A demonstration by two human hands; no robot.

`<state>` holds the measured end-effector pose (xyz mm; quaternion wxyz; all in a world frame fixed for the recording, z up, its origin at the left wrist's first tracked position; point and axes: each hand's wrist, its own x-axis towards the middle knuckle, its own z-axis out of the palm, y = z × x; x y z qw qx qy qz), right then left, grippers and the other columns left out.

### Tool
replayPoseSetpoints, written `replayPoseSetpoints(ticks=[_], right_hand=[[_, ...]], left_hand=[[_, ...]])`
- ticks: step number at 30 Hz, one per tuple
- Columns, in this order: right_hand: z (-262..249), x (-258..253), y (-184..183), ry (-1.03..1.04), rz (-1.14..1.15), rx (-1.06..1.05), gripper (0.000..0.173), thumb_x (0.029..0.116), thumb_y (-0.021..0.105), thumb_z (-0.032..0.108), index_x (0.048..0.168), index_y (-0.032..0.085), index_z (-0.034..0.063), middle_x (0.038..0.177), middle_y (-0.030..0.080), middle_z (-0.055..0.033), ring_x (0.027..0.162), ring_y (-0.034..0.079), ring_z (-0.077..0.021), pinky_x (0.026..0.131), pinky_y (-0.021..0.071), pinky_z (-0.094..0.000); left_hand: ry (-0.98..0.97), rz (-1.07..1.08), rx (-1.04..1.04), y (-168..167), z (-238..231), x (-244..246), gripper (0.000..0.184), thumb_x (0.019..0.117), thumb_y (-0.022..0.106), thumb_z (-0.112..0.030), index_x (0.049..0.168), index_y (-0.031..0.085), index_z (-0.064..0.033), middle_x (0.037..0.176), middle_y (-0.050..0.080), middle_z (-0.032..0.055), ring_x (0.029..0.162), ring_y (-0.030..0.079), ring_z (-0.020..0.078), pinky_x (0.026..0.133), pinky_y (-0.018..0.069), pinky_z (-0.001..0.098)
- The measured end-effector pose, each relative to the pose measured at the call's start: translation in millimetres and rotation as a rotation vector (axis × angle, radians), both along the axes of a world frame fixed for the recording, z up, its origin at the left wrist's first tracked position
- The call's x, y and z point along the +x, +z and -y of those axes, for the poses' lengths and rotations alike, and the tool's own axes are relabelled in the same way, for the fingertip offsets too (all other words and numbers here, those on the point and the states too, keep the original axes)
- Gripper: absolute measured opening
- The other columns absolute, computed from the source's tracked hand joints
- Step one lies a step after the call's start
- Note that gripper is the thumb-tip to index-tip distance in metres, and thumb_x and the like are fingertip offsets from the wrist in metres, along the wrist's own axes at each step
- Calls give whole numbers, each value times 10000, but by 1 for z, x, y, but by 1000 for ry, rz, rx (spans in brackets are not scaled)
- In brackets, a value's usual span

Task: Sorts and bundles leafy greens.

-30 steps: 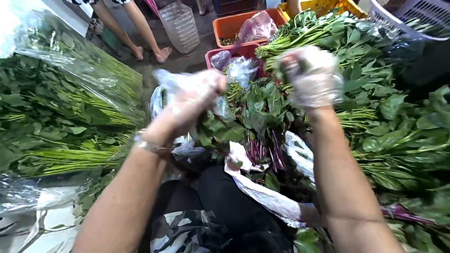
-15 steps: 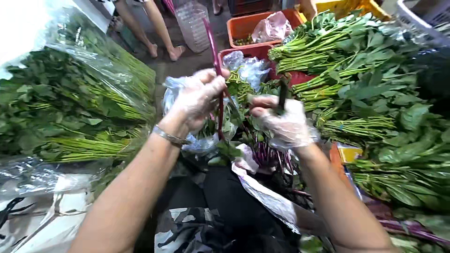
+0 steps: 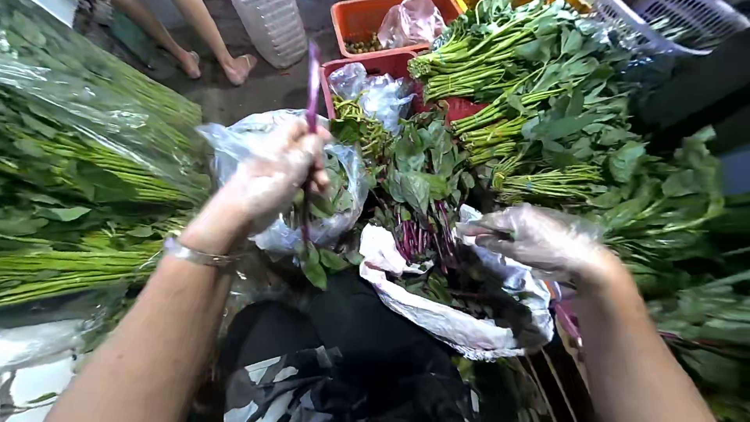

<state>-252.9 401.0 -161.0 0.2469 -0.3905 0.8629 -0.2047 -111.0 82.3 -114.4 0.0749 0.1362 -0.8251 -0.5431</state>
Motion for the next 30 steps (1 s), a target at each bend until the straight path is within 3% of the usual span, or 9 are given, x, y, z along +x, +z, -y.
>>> replayPoseSetpoints(ticks=[5,8,10,14,16,19,22,26,30], right_hand=[[-11,-13,-102,6,-455,-219,467,797,788,56,1224,746,240,1136,671,-230,856,683,-443,694,532,-675],[4,-16,-124,74,-322,-214,367,868,745,60,1214,751,185,1209,663,-232,1020,676,-420,879,541,-619],[20,-15,-123,131,-332,-344,296,859,743,41,1130,786,152,1166,687,-220,991,689,-407,854,549,-604],[59,-12,-96,398,-379,-386,330,870,731,47,1141,776,228,1169,715,-127,962,708,-364,799,556,-621],[69,-20,-73,374,-319,-405,303,908,695,19,1162,774,164,1157,740,-100,1011,720,-311,891,558,-583],[66,-56,-41,192,-220,-846,277,874,597,-71,1126,708,-50,1114,737,-128,1028,706,-156,940,583,-363],[59,-77,-1,204,-148,-1065,280,861,590,-43,1130,667,-58,1157,725,-71,1116,674,-108,1013,546,-313],[53,-83,72,-207,-120,-1247,203,955,609,96,1152,583,54,1032,701,47,921,703,-89,812,619,-293],[79,-69,97,-396,117,-1040,63,1001,590,81,1025,568,135,809,633,99,665,620,-8,607,564,-208]], left_hand=[[68,-277,16,13,8,-7,152,1049,394,-144,1158,485,-197,780,560,-165,593,510,-40,564,465,121],[110,-308,-35,9,5,-5,184,1039,403,-137,1200,488,-165,782,562,-141,577,499,-24,552,458,142],[127,-268,-43,6,1,4,197,1068,404,-145,1242,494,-145,793,560,-111,585,491,-20,566,446,141],[135,-270,-52,-3,3,7,215,1069,396,-152,1265,484,-144,811,556,-100,590,490,-17,562,446,143],[139,-274,-36,-7,4,5,241,1067,418,-158,1296,489,-135,810,560,-98,597,501,-14,570,456,149],[158,-315,-52,-13,10,-6,240,1043,449,-141,1269,512,-90,789,558,-117,628,532,-24,591,480,146],[129,-301,-37,-20,3,-16,285,1057,447,-154,1310,527,-51,810,566,-86,670,555,-5,631,498,176],[88,-353,45,-11,-14,-28,261,1061,447,-159,1300,519,-83,821,588,-82,666,568,0,625,510,171],[126,-401,87,14,-20,-47,271,1053,483,-132,1311,513,-51,881,614,-41,686,609,15,640,548,183]])
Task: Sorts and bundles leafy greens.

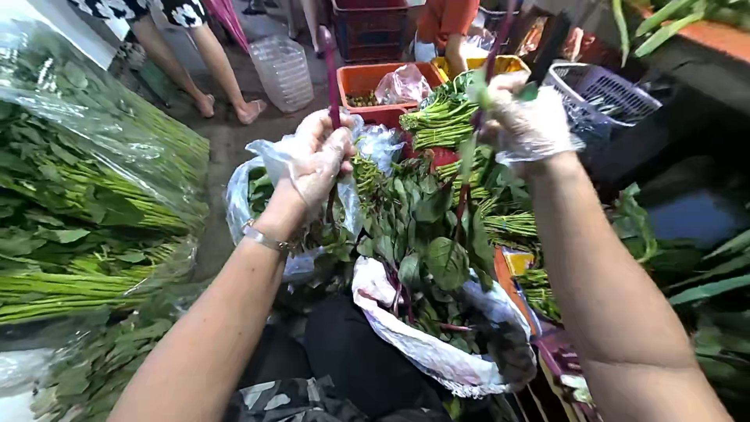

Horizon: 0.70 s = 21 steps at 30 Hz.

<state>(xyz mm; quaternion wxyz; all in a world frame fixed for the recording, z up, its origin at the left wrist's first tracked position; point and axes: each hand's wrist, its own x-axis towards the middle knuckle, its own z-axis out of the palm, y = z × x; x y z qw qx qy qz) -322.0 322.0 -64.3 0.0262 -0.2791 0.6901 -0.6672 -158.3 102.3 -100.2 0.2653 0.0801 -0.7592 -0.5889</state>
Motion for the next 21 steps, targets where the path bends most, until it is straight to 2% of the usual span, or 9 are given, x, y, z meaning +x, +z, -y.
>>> replayPoseSetpoints(ticks=[2,3,5,9,13,15,18,21], right_hand=[[17,4,-10,50,91,61,55,1008,604,115,972,573,143,719,603,101,565,558,6,531,508,-180],[24,7,-18,81,120,70,35,1005,608,120,980,587,132,713,592,93,557,542,0,528,496,-183],[36,15,-31,153,149,53,26,1000,610,103,987,598,122,714,604,83,572,565,-14,549,520,-200],[64,36,-44,213,185,-7,93,964,633,32,953,580,108,792,635,47,625,606,-48,569,558,-242],[88,50,-54,143,168,-52,118,910,702,10,951,599,52,800,658,-13,648,659,-98,598,601,-287],[94,51,-61,90,102,-50,130,883,723,13,947,612,35,806,661,-20,655,655,-82,613,596,-266],[98,46,-67,-41,-43,-15,148,832,745,41,932,638,23,851,647,-19,735,622,-48,696,545,-234],[97,50,-69,5,-23,20,132,874,730,68,968,646,27,860,664,-12,707,631,-40,659,562,-229]], left_hand=[[2,50,30,9,-4,-7,260,1065,499,-150,1305,530,-55,890,662,-20,707,649,41,649,564,204],[1,84,51,11,-7,-10,269,1065,507,-159,1313,531,-58,905,690,-5,725,672,59,643,568,217],[-13,136,100,12,-11,-14,275,1068,508,-159,1323,525,-58,944,722,31,781,716,95,654,594,247],[-43,190,170,5,-18,-19,275,1069,515,-139,1324,533,-38,1034,693,83,851,717,138,714,609,291],[47,169,118,-7,-22,-15,233,1035,575,-117,1244,572,-14,942,657,69,751,669,92,673,586,255],[146,129,159,-12,-25,-15,277,1022,585,-96,1273,522,0,953,663,81,736,674,100,672,591,265],[229,60,278,-13,-25,-15,356,1036,560,-82,1357,417,-23,1019,704,98,769,717,124,681,606,277],[155,156,30,-21,-26,-20,289,1046,549,-141,1303,556,-11,1022,689,86,822,671,98,750,572,290]])
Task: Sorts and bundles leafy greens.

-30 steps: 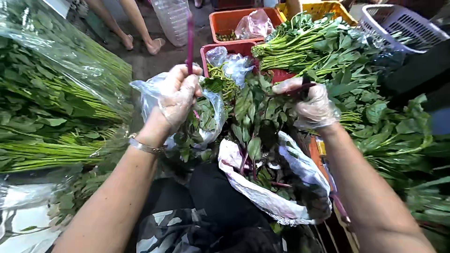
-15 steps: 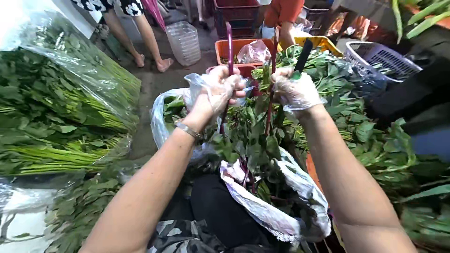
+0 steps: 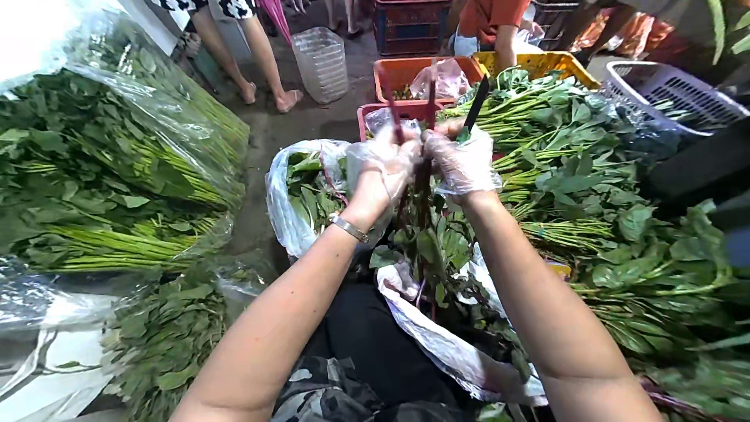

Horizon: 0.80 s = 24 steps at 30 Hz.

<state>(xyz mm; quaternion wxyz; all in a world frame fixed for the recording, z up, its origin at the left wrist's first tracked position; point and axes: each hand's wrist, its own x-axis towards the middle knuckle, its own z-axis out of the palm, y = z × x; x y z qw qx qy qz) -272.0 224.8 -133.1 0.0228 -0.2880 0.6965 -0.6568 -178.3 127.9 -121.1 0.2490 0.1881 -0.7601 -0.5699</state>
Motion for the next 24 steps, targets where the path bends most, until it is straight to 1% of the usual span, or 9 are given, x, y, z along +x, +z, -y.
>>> replayPoseSetpoints(ticks=[2,8,12,13,14,16,19,21,24], right_hand=[[-3,7,3,79,9,50,94,948,665,96,1004,687,24,864,668,13,698,604,-8,644,530,-210],[-20,-9,23,250,25,103,298,931,644,18,1228,646,5,1029,693,-58,752,664,-76,632,586,-258],[-20,-18,30,303,-132,342,102,967,638,62,1043,678,7,821,673,6,671,645,-30,648,575,-218],[-24,-21,32,225,-320,477,140,974,644,120,1050,704,18,872,688,-26,754,661,-70,726,569,-254],[-31,-23,36,122,-506,614,222,993,620,177,1106,720,14,1004,722,-135,943,691,-227,881,535,-420],[-47,-34,32,-109,-704,731,320,1028,531,236,1160,708,4,1138,708,-255,1118,670,-428,981,474,-611],[-97,-48,13,29,-507,816,234,999,597,148,1073,725,-32,1024,717,-255,984,690,-418,907,508,-625],[-123,-41,-17,366,-327,1101,179,969,669,127,1095,769,49,939,738,-177,870,701,-340,816,541,-594],[-128,-8,-58,413,-348,1384,407,935,714,173,1334,701,252,1210,712,-143,1107,666,-385,951,492,-655]], left_hand=[[-70,50,-129,-1,4,-3,266,1059,533,-166,1264,613,-18,1071,682,99,935,641,102,882,518,323],[-298,36,159,-5,8,4,266,1097,401,-147,1285,541,-21,885,698,22,737,688,80,706,588,247],[-336,78,176,0,-1,9,231,1108,363,-142,1210,540,-35,788,601,-29,659,612,35,651,548,193],[-357,91,172,1,-1,11,236,1108,347,-136,1197,542,-40,778,568,-43,651,583,21,639,527,174],[-383,109,175,2,-2,15,230,1110,333,-136,1183,533,-48,776,533,-54,651,554,9,633,504,160],[-418,76,185,4,2,25,219,1110,329,-135,1129,536,-66,750,512,-81,639,532,-8,616,490,150],[-443,-140,218,12,32,44,253,1084,300,-122,1015,541,-151,721,582,-124,655,592,4,650,550,186],[-444,-249,289,18,59,55,294,1094,254,-165,1007,529,-215,736,598,-122,695,639,48,740,607,272],[-392,-340,323,23,83,66,356,1107,176,-196,977,501,-263,724,590,-121,755,669,85,846,614,367]])
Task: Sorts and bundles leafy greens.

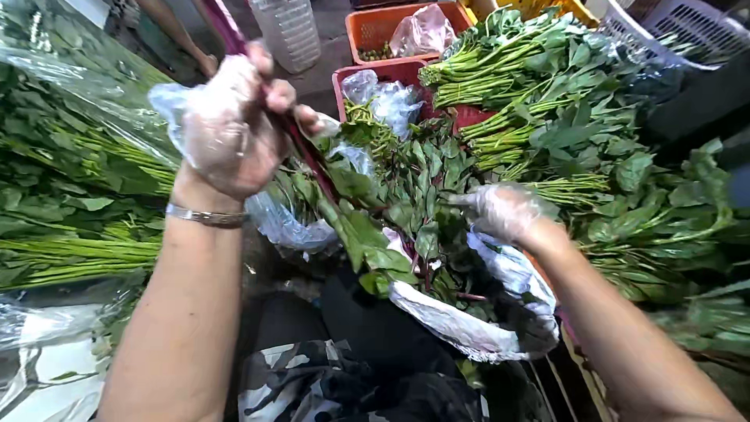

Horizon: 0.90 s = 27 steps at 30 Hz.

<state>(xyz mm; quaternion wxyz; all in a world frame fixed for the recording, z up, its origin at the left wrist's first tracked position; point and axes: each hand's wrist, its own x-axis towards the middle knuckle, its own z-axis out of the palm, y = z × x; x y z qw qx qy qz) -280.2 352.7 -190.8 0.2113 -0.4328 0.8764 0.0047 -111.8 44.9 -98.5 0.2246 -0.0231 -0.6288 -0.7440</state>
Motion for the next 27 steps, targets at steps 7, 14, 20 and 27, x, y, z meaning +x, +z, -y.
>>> replayPoseSetpoints(ticks=[7,14,20,27], right_hand=[[-16,69,-83,469,100,-226,445,916,677,44,1323,696,224,1210,641,-291,1002,638,-541,820,503,-701],[-20,16,-17,151,91,-1229,243,918,655,83,1134,766,97,1133,641,-85,957,647,-79,861,579,-247],[-7,-23,90,66,-154,-1401,307,1009,585,186,1183,661,-56,1160,713,-51,990,654,5,893,555,-223],[33,-32,119,-272,186,-1326,140,941,619,53,1074,653,83,896,661,106,737,619,43,674,547,-159]], left_hand=[[-96,-293,226,-18,35,9,458,1110,147,-236,974,581,-184,645,518,-84,563,518,50,677,542,234],[7,-209,54,-20,39,13,390,1089,207,-192,978,579,-229,678,528,-119,629,550,31,747,551,235],[152,-35,-245,-8,-8,-25,182,1089,311,-192,995,466,-211,678,525,-147,601,550,12,635,538,204],[117,124,-334,-7,-59,-56,167,1025,477,-133,1172,532,-76,746,538,-94,600,535,5,578,504,186]])
